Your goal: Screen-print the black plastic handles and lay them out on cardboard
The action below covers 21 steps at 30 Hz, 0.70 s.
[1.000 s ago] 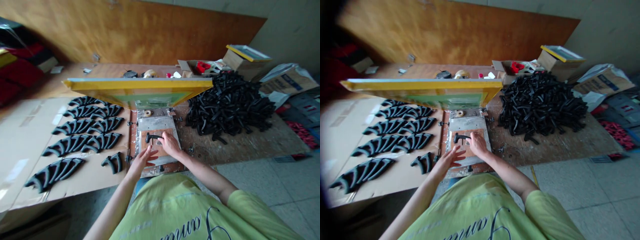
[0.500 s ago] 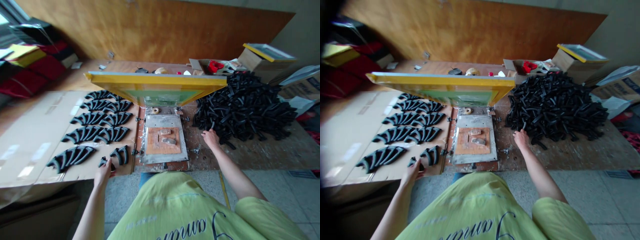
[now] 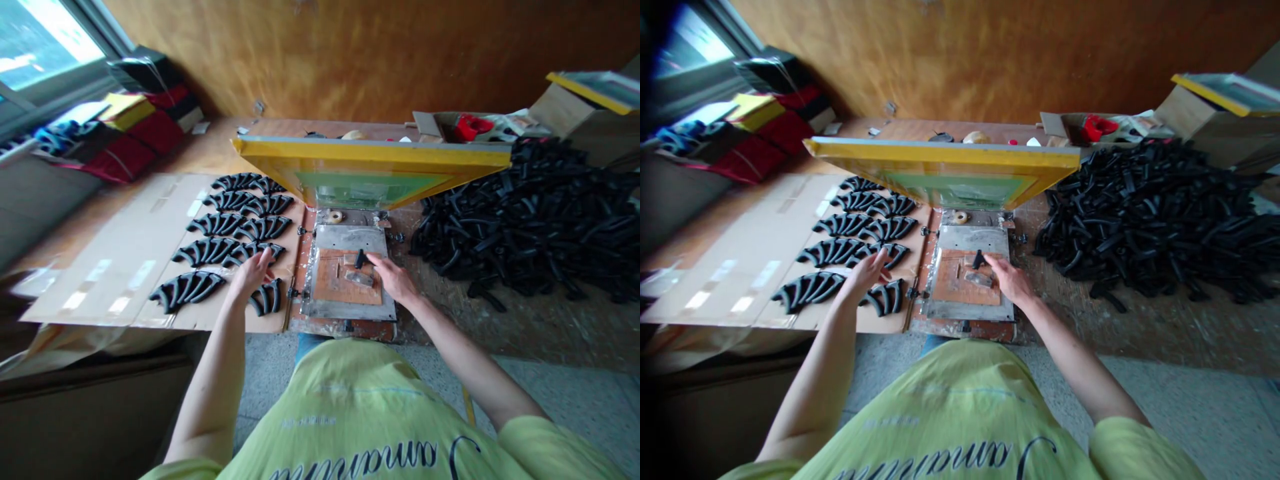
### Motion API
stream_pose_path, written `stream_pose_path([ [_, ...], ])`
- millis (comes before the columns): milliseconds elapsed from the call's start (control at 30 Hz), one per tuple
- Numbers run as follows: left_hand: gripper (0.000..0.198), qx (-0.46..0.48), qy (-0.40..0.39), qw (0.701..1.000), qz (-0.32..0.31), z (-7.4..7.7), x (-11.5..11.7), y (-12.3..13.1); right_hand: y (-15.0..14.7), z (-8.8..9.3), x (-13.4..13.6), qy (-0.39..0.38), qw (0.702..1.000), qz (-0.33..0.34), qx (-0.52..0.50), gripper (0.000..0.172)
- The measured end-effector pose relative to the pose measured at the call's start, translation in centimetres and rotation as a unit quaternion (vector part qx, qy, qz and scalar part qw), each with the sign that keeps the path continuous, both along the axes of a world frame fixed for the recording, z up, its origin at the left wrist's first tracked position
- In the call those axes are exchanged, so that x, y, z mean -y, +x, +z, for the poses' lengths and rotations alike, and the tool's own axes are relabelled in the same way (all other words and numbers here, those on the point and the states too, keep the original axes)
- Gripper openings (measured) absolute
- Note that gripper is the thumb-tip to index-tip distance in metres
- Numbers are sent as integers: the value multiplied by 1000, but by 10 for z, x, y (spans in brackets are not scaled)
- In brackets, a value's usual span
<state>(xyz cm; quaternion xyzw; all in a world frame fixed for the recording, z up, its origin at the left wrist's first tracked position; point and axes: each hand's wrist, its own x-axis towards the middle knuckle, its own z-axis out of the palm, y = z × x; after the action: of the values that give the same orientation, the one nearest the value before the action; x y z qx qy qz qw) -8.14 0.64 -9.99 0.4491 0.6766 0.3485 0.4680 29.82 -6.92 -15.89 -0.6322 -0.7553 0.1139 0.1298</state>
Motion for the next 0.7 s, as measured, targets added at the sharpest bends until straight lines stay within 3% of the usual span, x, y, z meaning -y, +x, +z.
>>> stream_pose_path([
  [100, 57, 96, 141, 984, -55, 47, -26, 45, -32, 7, -9, -36, 990, 96, 98, 55],
  [200, 66, 205, 231, 949, -69, 91, -40, 81, -47, 9, -17, -40, 982, 110, 150, 51],
  [300, 68, 221, 245, 941, -79, 107, -37, 94, -47, 11, -17, -24, 982, 105, 156, 47],
  [367, 67, 206, 246, 945, -69, 101, -23, 89, -36, 13, -14, 7, 988, 85, 131, 42],
  [467, 65, 164, 222, 960, -42, 75, 12, 72, -1, 21, -13, 58, 995, -15, 77, 30],
  [533, 62, 126, 159, 978, -50, 49, 36, 61, 24, 30, -19, 82, 991, -89, 64, 38],
  [600, 60, 109, 73, 988, -75, 18, 55, 54, 38, 42, -32, 111, 985, -129, 39, 34],
  [633, 63, 111, 35, 990, -83, 2, 61, 52, 38, 48, -40, 131, 982, -134, 13, 30],
  [700, 73, 122, -16, 989, -85, -29, 67, 52, 22, 60, -57, 170, 979, -109, -39, 41],
])
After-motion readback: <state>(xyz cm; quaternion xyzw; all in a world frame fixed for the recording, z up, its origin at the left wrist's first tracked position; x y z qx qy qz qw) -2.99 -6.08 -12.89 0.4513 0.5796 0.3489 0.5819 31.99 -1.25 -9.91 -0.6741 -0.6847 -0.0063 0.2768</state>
